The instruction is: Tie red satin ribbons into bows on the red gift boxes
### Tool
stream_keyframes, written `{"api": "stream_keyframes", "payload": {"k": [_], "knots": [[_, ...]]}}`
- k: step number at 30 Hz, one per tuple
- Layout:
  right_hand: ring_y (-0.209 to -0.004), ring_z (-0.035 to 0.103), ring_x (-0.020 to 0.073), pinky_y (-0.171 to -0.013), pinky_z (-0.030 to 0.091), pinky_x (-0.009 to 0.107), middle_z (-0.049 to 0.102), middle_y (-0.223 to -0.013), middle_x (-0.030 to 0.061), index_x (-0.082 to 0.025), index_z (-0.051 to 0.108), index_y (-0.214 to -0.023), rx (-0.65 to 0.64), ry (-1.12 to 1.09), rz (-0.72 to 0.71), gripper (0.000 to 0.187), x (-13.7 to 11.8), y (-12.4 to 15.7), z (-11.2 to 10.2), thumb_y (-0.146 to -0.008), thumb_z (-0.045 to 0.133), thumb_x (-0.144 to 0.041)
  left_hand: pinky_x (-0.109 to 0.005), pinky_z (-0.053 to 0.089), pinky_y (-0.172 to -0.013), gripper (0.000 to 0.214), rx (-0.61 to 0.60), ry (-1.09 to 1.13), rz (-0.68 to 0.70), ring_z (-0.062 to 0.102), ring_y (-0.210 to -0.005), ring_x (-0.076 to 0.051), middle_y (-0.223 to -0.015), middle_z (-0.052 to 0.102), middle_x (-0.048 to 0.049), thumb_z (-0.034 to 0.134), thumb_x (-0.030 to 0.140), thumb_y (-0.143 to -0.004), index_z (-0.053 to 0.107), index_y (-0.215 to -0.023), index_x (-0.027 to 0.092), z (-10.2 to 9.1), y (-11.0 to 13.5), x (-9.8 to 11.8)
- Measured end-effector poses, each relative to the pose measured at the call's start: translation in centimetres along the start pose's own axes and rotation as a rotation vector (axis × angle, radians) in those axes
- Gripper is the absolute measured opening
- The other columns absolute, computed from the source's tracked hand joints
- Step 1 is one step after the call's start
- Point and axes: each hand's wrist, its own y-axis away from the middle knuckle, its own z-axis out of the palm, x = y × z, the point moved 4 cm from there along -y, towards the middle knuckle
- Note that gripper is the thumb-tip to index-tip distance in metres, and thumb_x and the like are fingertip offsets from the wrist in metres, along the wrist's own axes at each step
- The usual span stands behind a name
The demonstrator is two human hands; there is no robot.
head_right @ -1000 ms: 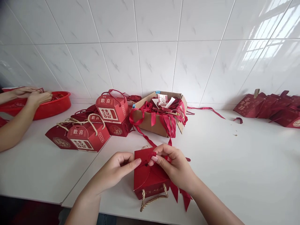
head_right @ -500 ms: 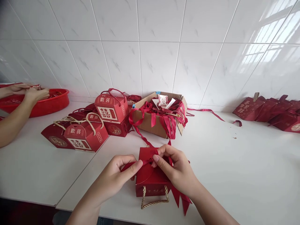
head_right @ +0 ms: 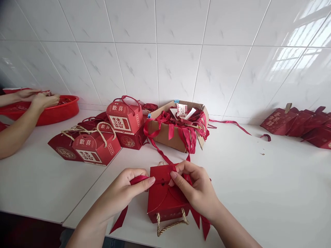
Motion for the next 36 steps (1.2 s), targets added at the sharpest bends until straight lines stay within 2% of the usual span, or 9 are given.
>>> {"api": "stream_keyframes", "payload": {"k": [3,8,13,18,22,24,27,30,36], "knots": [[-0.058,0.053,0.0122,-0.049,0.04,0.023,0.064,-0.069,0.0036,-0.017,0.059,-0.074,-0.012,0.068,-0.065,0.028,-0.3,0.2,0.1,-0.089,0.056,-0.041,-0.024,0.028,-0.057,0.041,-0.063,0.009,-0.013,0.031,-0.06,-0.012,-0.062,0.033,0.0049,0.056,0.048,-0.083,0.036,-0.06,0.019,0.0,-0.2,-0.1],[-0.06,0.052,0.0143,-0.055,0.041,0.026,0.062,-0.065,0.0027,-0.018,0.06,-0.074,0.015,0.21,-0.104,0.026,-0.9,0.3,0.3,-0.09,0.054,-0.038,-0.024,0.027,-0.055,0.042,-0.007,-0.091,0.033,0.032,-0.058,-0.011,-0.059,0.032,0.0053,0.058,0.045,-0.083,0.035,-0.058,0.019,-0.2,0.0,0.5],[-0.063,0.051,0.0163,-0.066,0.041,0.031,0.062,-0.067,0.0021,-0.02,0.063,-0.075,0.067,0.415,-0.164,0.02,-1.8,0.3,1.1,-0.088,0.053,-0.032,-0.023,0.028,-0.052,0.032,-0.051,-0.119,0.093,0.036,-0.056,-0.01,-0.057,0.041,0.0043,0.062,0.042,-0.081,0.056,-0.063,0.017,-0.8,1.6,2.7],[-0.062,0.05,0.0162,-0.066,0.039,0.031,0.062,-0.066,0.0011,-0.021,0.064,-0.08,-0.044,0.524,-0.285,0.013,-2.5,0.3,1.6,-0.086,0.052,-0.023,-0.023,0.028,-0.047,0.026,-0.099,0.074,0.14,0.046,-0.053,-0.009,-0.066,0.063,-0.0021,0.062,0.037,-0.082,0.061,-0.067,0.017,-0.8,2.2,5.0],[-0.062,0.05,0.0156,-0.064,0.039,0.03,0.062,-0.067,0.0007,-0.021,0.063,-0.083,-0.118,0.519,-0.337,0.011,-2.8,0.4,1.3,-0.085,0.052,-0.02,-0.021,0.027,-0.043,0.025,-0.02,-0.008,0.18,0.044,-0.049,-0.009,-0.058,0.058,0.0005,0.062,0.041,-0.083,0.068,-0.077,0.017,-0.3,1.9,6.8],[-0.061,0.049,0.0152,-0.062,0.039,0.029,0.059,-0.066,0.0003,-0.02,0.061,-0.08,-0.13,0.522,-0.36,0.008,-2.9,0.5,1.2,-0.085,0.056,-0.024,-0.02,0.036,-0.048,0.024,-0.021,-0.045,0.234,0.051,-0.056,-0.01,-0.06,0.06,0.0003,0.063,0.04,-0.084,0.069,-0.079,0.017,0.1,1.7,7.7],[-0.058,0.045,0.0144,-0.062,0.038,0.03,0.055,-0.061,-0.0002,-0.02,0.054,-0.066,-0.1,0.519,-0.354,0.024,-2.7,0.5,1.1,-0.087,0.056,-0.033,-0.027,0.049,-0.075,0.022,-0.078,0.02,0.302,0.064,-0.084,-0.017,-0.084,0.07,-0.0041,0.065,0.037,-0.082,0.07,-0.092,0.018,0.9,1.0,8.5],[-0.061,0.049,0.0158,-0.065,0.039,0.03,0.059,-0.062,0.0017,-0.02,0.053,-0.062,-0.102,0.466,-0.302,0.034,-2.3,0.3,1.1,-0.091,0.05,-0.036,-0.038,0.045,-0.096,0.04,-0.067,0.088,0.322,0.06,-0.11,-0.023,-0.114,0.067,-0.0088,0.065,0.038,-0.083,0.061,-0.119,0.021,1.1,0.3,7.8],[-0.062,0.049,0.0142,-0.066,0.039,0.029,0.059,-0.064,0.0008,-0.019,0.054,-0.065,-0.144,0.365,-0.293,0.037,-2.3,0.2,1.0,-0.096,0.042,-0.037,-0.036,0.043,-0.097,0.029,0.045,-0.129,0.329,0.061,-0.103,-0.022,-0.102,0.068,-0.0065,0.068,0.041,-0.079,0.065,-0.096,0.018,0.8,0.1,4.5]]}}
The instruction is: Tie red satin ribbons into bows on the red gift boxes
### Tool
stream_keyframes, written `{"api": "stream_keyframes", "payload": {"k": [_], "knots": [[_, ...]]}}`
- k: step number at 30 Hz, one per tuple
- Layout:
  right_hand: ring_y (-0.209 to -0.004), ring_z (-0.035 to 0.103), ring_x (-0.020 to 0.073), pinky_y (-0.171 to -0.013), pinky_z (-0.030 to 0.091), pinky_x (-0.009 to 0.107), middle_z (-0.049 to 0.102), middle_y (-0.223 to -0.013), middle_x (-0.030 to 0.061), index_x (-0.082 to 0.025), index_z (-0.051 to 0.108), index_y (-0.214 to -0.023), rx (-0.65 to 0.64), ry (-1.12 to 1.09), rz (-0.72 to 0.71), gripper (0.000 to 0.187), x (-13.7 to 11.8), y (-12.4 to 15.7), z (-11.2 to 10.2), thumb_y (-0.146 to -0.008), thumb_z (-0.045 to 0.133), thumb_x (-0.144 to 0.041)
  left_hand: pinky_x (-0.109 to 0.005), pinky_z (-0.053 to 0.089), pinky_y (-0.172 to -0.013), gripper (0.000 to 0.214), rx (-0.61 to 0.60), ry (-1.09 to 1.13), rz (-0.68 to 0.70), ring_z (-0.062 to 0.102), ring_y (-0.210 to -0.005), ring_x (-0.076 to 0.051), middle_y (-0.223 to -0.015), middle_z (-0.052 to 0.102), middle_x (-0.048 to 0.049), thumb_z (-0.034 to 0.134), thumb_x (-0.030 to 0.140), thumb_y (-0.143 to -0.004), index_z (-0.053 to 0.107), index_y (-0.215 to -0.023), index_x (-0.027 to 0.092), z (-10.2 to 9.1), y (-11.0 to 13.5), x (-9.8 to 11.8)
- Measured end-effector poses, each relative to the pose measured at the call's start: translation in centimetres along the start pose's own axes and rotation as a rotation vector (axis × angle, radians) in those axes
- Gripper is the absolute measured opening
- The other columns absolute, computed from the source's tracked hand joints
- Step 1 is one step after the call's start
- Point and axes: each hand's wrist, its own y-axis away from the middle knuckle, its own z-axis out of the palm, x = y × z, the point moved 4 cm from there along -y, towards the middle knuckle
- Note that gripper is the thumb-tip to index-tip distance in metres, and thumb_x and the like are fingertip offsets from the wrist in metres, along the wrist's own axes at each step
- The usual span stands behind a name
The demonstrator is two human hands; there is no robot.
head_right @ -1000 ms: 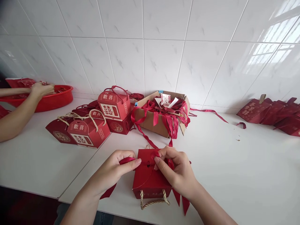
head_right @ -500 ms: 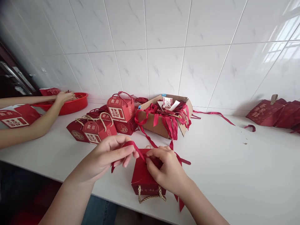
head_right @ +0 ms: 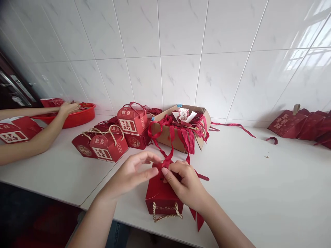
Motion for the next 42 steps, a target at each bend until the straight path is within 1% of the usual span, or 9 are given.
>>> {"api": "stream_keyframes", "payload": {"k": [4,8,13,20,24,30,33,37,42], "knots": [[-0.059,0.043,0.0135,-0.066,0.039,0.029,0.05,-0.059,-0.0005,-0.02,0.048,-0.061,0.001,0.027,-0.015,0.041,0.1,0.0,-0.1,-0.098,0.039,-0.036,-0.031,0.047,-0.086,0.027,0.05,-0.08,0.005,0.062,-0.093,-0.02,-0.092,0.069,-0.0025,0.075,0.038,-0.072,0.065,-0.089,0.019,0.6,0.4,-1.1],[-0.064,0.052,0.0144,-0.068,0.043,0.029,0.06,-0.067,0.0017,-0.019,0.057,-0.068,0.025,0.001,0.004,0.036,0.3,0.1,0.0,-0.097,0.043,-0.036,-0.029,0.05,-0.078,0.016,0.087,-0.096,0.023,0.065,-0.082,-0.019,-0.083,0.071,-0.002,0.072,0.034,-0.076,0.067,-0.08,0.019,0.9,0.2,-1.5],[-0.066,0.06,0.0147,-0.066,0.047,0.027,0.065,-0.07,0.0015,-0.019,0.058,-0.088,0.101,-0.138,0.078,0.018,0.6,0.5,0.0,-0.093,0.05,-0.035,-0.029,0.05,-0.081,0.015,0.07,-0.009,0.018,0.066,-0.086,-0.02,-0.085,0.072,-0.004,0.07,0.031,-0.078,0.067,-0.073,0.018,0.7,0.2,-2.1],[-0.067,0.06,0.0132,-0.067,0.046,0.026,0.065,-0.073,0.0014,-0.02,0.058,-0.087,0.072,-0.123,0.056,0.017,0.4,0.7,0.1,-0.095,0.049,-0.032,-0.025,0.049,-0.081,0.011,0.068,0.07,0.083,0.063,-0.086,-0.016,-0.087,0.069,-0.0008,0.067,0.028,-0.082,0.064,-0.086,0.019,1.1,0.2,-1.7],[-0.069,0.06,0.0131,-0.07,0.046,0.026,0.065,-0.07,-0.0015,-0.023,0.047,-0.097,0.121,-0.198,0.069,0.009,0.6,0.8,0.2,-0.095,0.05,-0.031,-0.028,0.048,-0.082,0.015,0.039,0.065,0.031,0.063,-0.086,-0.018,-0.085,0.068,-0.0037,0.063,0.031,-0.085,0.061,-0.078,0.017,1.1,0.2,-2.0],[-0.063,0.057,0.012,-0.061,0.044,0.025,0.064,-0.069,-0.0042,-0.026,0.033,-0.099,0.163,-0.286,0.116,0.017,1.1,1.0,0.4,-0.095,0.049,-0.031,-0.026,0.05,-0.075,0.014,-0.012,0.106,0.001,0.062,-0.085,-0.017,-0.086,0.065,-0.0032,0.058,0.029,-0.088,0.053,-0.079,0.018,1.3,0.5,-1.9],[-0.063,0.058,0.0122,-0.062,0.046,0.025,0.063,-0.068,-0.0038,-0.025,0.037,-0.099,0.171,-0.233,0.077,0.013,1.0,0.9,0.3,-0.095,0.049,-0.03,-0.024,0.049,-0.08,0.008,0.007,0.104,0.038,0.062,-0.09,-0.015,-0.091,0.064,-0.0016,0.061,0.023,-0.085,0.055,-0.087,0.019,1.5,0.6,-1.8],[-0.07,0.06,0.0133,-0.065,0.048,0.025,0.065,-0.075,0.0002,-0.022,0.052,-0.096,0.19,-0.053,-0.017,0.004,0.5,1.1,-0.1,-0.093,0.051,-0.026,-0.02,0.047,-0.085,0.01,0.044,0.058,0.119,0.061,-0.092,-0.011,-0.094,0.065,0.0015,0.062,0.016,-0.083,0.059,-0.092,0.021,1.7,0.7,-2.0],[-0.079,0.062,0.0151,-0.07,0.05,0.026,0.065,-0.09,0.0042,-0.023,0.065,-0.099,0.177,0.159,-0.068,0.013,0.0,1.2,-0.9,-0.088,0.06,-0.026,-0.019,0.048,-0.079,0.007,0.1,-0.008,0.143,0.061,-0.085,-0.01,-0.086,0.066,0.0042,0.061,0.016,-0.084,0.061,-0.086,0.022,1.7,0.6,-2.2]]}}
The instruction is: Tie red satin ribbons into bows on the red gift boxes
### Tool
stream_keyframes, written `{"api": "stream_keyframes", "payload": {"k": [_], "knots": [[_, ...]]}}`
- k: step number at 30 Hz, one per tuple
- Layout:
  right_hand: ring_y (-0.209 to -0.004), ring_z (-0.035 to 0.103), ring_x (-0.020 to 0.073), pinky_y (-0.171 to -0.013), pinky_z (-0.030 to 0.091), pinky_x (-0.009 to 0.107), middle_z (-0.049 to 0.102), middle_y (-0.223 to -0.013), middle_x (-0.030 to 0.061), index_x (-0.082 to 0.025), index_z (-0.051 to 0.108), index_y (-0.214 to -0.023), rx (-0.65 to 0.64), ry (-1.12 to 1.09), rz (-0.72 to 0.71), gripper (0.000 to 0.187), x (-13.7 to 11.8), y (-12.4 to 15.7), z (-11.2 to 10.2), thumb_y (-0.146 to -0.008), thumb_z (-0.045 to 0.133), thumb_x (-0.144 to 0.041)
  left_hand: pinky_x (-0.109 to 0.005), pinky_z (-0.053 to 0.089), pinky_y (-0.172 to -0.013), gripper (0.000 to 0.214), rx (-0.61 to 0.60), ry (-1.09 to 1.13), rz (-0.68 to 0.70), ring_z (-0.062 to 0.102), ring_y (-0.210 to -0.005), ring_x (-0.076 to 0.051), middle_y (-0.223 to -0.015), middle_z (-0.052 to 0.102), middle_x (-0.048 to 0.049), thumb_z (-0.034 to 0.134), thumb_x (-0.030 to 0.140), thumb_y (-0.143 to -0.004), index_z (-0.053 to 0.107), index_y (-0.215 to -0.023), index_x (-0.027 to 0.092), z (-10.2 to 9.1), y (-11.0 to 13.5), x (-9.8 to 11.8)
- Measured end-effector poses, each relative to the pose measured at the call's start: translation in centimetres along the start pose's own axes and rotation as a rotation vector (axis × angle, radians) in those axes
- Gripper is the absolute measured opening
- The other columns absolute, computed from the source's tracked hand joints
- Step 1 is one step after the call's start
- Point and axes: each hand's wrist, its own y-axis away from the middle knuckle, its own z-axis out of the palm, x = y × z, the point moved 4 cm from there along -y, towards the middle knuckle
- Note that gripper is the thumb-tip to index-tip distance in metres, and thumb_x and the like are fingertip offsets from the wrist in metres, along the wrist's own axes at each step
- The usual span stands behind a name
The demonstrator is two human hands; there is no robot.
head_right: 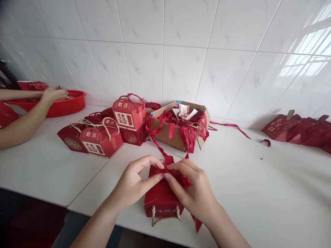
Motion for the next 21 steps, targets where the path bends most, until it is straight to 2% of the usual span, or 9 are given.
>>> {"api": "stream_keyframes", "payload": {"k": [3,6,11,14,17,19,21], "knots": [[-0.08,0.061,0.0158,-0.07,0.051,0.027,0.062,-0.094,0.0054,-0.023,0.067,-0.1,-0.08,0.019,0.029,0.016,0.1,-0.1,0.0,-0.087,0.062,-0.028,-0.02,0.048,-0.078,0.005,0.006,-0.03,0.01,0.062,-0.083,-0.011,-0.085,0.066,0.0043,0.061,0.018,-0.084,0.061,-0.085,0.023,-0.1,0.0,0.1],[-0.077,0.058,0.0151,-0.065,0.048,0.026,0.06,-0.092,0.0055,-0.022,0.069,-0.092,-0.101,0.009,0.061,0.012,0.2,-0.1,0.1,-0.088,0.059,-0.027,-0.022,0.048,-0.08,0.004,-0.001,-0.086,0.044,0.062,-0.085,-0.012,-0.086,0.067,0.0044,0.061,0.019,-0.085,0.061,-0.086,0.023,-0.1,0.1,0.2],[-0.077,0.053,0.016,-0.069,0.046,0.029,0.053,-0.087,0.0044,-0.022,0.068,-0.081,-0.096,-0.045,0.164,0.017,0.6,0.0,0.1,-0.088,0.058,-0.033,-0.029,0.043,-0.084,0.011,0.063,-0.318,0.239,0.06,-0.082,-0.014,-0.082,0.067,0.0034,0.059,0.011,-0.085,0.06,-0.085,0.022,-0.1,0.1,1.0],[-0.101,0.053,0.0194,-0.086,0.044,0.031,0.051,-0.106,0.007,-0.022,0.066,-0.08,-0.13,-0.148,0.261,0.021,1.1,0.0,0.3,-0.09,0.056,-0.038,-0.029,0.042,-0.082,0.014,0.076,-0.375,0.334,0.058,-0.076,-0.013,-0.079,0.066,0.0022,0.056,0.006,-0.085,0.059,-0.084,0.02,0.0,0.1,1.3],[-0.128,0.039,0.0227,-0.097,0.04,0.031,0.043,-0.132,0.0072,-0.021,0.065,-0.081,-0.209,-0.336,0.346,0.024,1.3,0.0,0.9,-0.091,0.054,-0.04,-0.028,0.043,-0.08,0.016,0.073,-0.359,0.36,0.058,-0.076,-0.013,-0.079,0.066,0.001,0.053,0.004,-0.085,0.059,-0.084,0.019,0.1,0.1,1.2],[-0.133,0.035,0.0234,-0.096,0.04,0.03,0.04,-0.139,0.0056,-0.02,0.064,-0.078,-0.269,-0.436,0.396,0.026,1.4,0.1,1.3,-0.092,0.053,-0.04,-0.027,0.043,-0.08,0.017,0.068,-0.346,0.372,0.058,-0.078,-0.013,-0.08,0.066,0.0005,0.052,0.003,-0.086,0.059,-0.083,0.019,0.1,0.0,1.0],[-0.133,0.036,0.0241,-0.095,0.04,0.03,0.041,-0.141,0.0039,-0.019,0.062,-0.073,-0.291,-0.499,0.43,0.029,1.4,0.1,1.6,-0.092,0.053,-0.038,-0.027,0.044,-0.079,0.017,0.07,-0.336,0.377,0.058,-0.078,-0.013,-0.078,0.066,0.0006,0.052,0.004,-0.085,0.059,-0.082,0.019,0.2,-0.1,0.9]]}}
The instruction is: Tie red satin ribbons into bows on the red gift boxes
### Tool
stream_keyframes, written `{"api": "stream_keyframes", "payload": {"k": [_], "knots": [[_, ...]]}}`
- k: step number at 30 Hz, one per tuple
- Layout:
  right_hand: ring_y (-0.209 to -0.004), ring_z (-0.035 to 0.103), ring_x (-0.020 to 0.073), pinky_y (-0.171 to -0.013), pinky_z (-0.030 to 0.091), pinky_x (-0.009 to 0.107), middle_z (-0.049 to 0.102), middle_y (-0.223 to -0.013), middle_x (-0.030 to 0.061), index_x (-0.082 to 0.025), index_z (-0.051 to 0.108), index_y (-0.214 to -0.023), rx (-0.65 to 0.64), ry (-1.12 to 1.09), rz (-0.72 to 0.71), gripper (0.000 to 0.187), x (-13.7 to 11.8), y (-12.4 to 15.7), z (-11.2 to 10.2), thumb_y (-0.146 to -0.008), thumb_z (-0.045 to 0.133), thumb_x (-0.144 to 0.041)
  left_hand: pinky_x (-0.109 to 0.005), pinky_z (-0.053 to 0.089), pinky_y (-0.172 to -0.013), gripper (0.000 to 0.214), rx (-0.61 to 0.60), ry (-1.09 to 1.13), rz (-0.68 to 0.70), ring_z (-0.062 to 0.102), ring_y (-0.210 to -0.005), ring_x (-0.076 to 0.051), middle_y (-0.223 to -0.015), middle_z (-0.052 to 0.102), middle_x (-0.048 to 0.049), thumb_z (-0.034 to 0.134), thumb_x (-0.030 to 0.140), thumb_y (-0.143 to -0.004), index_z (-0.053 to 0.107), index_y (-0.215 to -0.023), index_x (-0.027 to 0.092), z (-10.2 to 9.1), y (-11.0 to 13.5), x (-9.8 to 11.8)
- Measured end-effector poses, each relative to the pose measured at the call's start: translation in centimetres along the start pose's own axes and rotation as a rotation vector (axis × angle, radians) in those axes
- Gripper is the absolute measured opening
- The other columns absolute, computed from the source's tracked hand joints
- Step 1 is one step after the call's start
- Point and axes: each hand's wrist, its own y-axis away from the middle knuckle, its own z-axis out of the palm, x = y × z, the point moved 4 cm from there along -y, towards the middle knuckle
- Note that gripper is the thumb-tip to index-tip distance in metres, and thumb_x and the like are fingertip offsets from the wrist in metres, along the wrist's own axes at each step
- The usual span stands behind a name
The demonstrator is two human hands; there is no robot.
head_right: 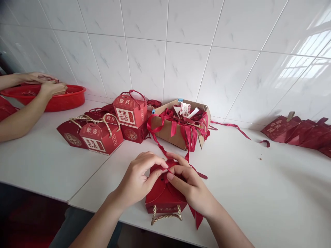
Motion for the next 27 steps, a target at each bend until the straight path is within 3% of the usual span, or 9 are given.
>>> {"api": "stream_keyframes", "payload": {"k": [7,10,14,20,27], "knots": [[-0.122,0.05,0.0268,-0.082,0.045,0.031,0.035,-0.147,0.0015,-0.019,0.064,-0.074,0.038,-0.165,0.014,0.028,0.2,-0.3,0.6,-0.09,0.056,-0.039,-0.027,0.047,-0.077,0.007,0.0,0.097,-0.201,0.059,-0.084,-0.015,-0.087,0.063,-0.0017,0.058,0.017,-0.085,0.056,-0.091,0.019,-0.3,0.2,-1.1],[-0.125,0.047,0.027,-0.086,0.043,0.032,0.038,-0.145,0.0022,-0.019,0.064,-0.071,0.07,-0.106,0.001,0.029,0.2,-0.3,0.6,-0.089,0.057,-0.041,-0.03,0.046,-0.075,0.007,-0.041,0.057,-0.233,0.057,-0.08,-0.016,-0.081,0.06,-0.0013,0.06,0.022,-0.084,0.054,-0.082,0.019,-1.0,0.3,-0.7],[-0.132,0.039,0.0277,-0.099,0.037,0.035,0.043,-0.142,0.0048,-0.019,0.063,-0.072,0.071,-0.016,-0.034,0.031,0.0,-0.2,0.6,-0.09,0.056,-0.043,-0.035,0.043,-0.082,0.008,-0.152,0.002,-0.207,0.057,-0.081,-0.017,-0.079,0.062,-0.0001,0.063,0.025,-0.082,0.061,-0.078,0.019,-1.3,0.4,0.1],[-0.132,0.04,0.0276,-0.098,0.042,0.035,0.041,-0.143,0.0075,-0.019,0.063,-0.076,0.093,0.047,-0.024,0.033,-0.1,-0.2,0.8,-0.091,0.053,-0.047,-0.034,0.044,-0.086,0.008,-0.153,0.043,-0.271,0.061,-0.083,-0.017,-0.08,0.068,0.0005,0.063,0.027,-0.084,0.071,-0.083,0.023,-0.9,0.5,-0.4],[-0.136,0.037,0.0246,-0.104,0.041,0.037,0.037,-0.147,0.0066,-0.023,0.067,-0.092,0.048,0.079,-0.077,0.025,0.2,-0.4,1.2,-0.092,0.053,-0.043,-0.028,0.049,-0.076,0.016,-0.179,0.064,-0.32,0.063,-0.082,-0.016,-0.081,0.069,-0.0002,0.058,0.02,-0.086,0.072,-0.081,0.024,-2.0,0.6,-1.0]]}}
